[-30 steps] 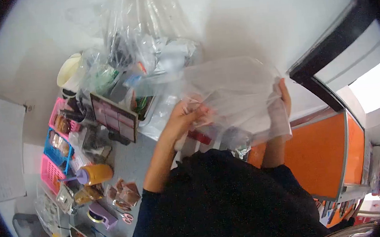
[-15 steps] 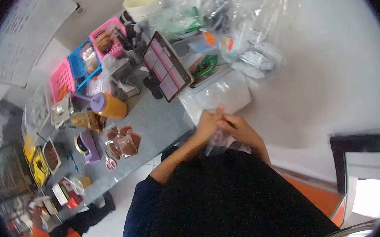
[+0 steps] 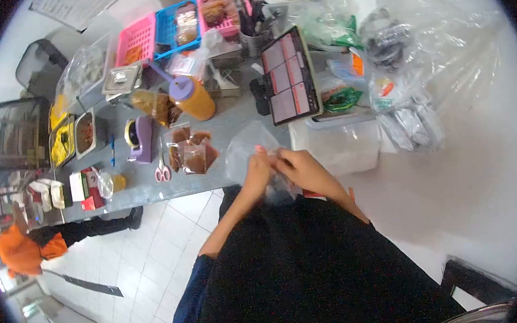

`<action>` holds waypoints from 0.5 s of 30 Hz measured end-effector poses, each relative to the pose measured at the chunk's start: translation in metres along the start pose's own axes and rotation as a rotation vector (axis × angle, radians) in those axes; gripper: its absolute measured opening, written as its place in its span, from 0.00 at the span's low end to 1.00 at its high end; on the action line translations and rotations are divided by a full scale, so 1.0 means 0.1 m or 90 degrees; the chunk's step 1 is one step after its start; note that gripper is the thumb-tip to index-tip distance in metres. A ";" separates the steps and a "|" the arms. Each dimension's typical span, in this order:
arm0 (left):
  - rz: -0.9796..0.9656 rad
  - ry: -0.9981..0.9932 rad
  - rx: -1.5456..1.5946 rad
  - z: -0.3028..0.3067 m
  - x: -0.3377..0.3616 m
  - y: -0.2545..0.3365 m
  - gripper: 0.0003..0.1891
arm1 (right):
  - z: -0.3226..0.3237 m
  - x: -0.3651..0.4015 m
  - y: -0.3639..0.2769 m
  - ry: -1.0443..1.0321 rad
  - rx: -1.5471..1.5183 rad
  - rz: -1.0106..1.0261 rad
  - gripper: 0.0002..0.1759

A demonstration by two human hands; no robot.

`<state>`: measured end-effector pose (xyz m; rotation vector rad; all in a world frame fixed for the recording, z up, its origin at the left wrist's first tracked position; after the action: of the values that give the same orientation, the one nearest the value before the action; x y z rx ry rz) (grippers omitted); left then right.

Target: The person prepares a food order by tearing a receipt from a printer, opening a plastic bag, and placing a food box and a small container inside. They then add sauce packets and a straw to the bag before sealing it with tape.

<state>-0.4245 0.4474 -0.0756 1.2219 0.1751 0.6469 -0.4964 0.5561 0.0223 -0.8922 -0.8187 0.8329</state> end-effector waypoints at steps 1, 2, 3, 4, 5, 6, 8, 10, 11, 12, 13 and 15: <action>0.056 -0.053 0.002 0.02 0.01 -0.05 0.28 | -0.03 -0.06 -0.01 -0.028 -0.070 -0.029 0.11; 0.111 -0.106 0.007 0.04 0.05 -0.09 0.25 | -0.06 -0.11 -0.01 -0.057 -0.137 -0.060 0.11; 0.158 -0.189 -0.029 0.26 0.14 0.30 0.20 | 0.05 -0.13 0.02 -0.009 -0.096 -0.036 0.11; 0.018 -0.082 -0.055 0.57 0.11 0.40 0.20 | 0.24 -0.11 0.04 0.060 -0.095 -0.026 0.10; -0.121 0.028 -0.081 0.90 0.14 0.48 0.20 | 0.43 -0.09 0.03 0.128 -0.093 -0.015 0.10; -0.104 0.108 -0.077 1.23 0.12 0.34 0.17 | 0.50 -0.07 -0.05 0.127 -0.050 -0.015 0.08; -0.138 0.253 -0.108 1.66 0.18 0.39 0.14 | 0.54 -0.03 -0.26 0.133 0.029 -0.014 0.05; -0.242 0.380 -0.175 1.89 0.35 0.81 0.13 | 0.50 -0.14 -0.59 0.269 0.063 0.108 0.07; -0.219 0.332 -0.063 1.83 0.27 0.70 0.13 | 0.45 -0.20 -0.76 0.340 0.079 0.171 0.10; -0.189 0.292 0.049 1.77 0.20 0.58 0.16 | 0.29 -0.32 -0.91 0.324 0.107 0.218 0.13; -0.174 0.241 -0.025 1.67 0.23 0.68 0.16 | 0.10 -0.44 -1.01 0.306 0.135 0.263 0.15; -0.187 0.192 -0.098 1.68 0.32 0.63 0.15 | -0.07 -0.68 -0.85 0.293 0.132 0.205 0.16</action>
<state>-0.3446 0.3393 0.0481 0.9230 0.5371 0.5728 -0.4975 0.4628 0.0780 -0.9932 -0.1851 0.9228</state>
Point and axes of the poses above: each hand's wrist, its own x-axis away from the middle knuckle, its own z-axis out of the back of the hand, y = z × x, the point moved 8 cm from there along -x, towards the middle knuckle, and after that the axes turned 1 degree about -y, right-handed, at the moved point
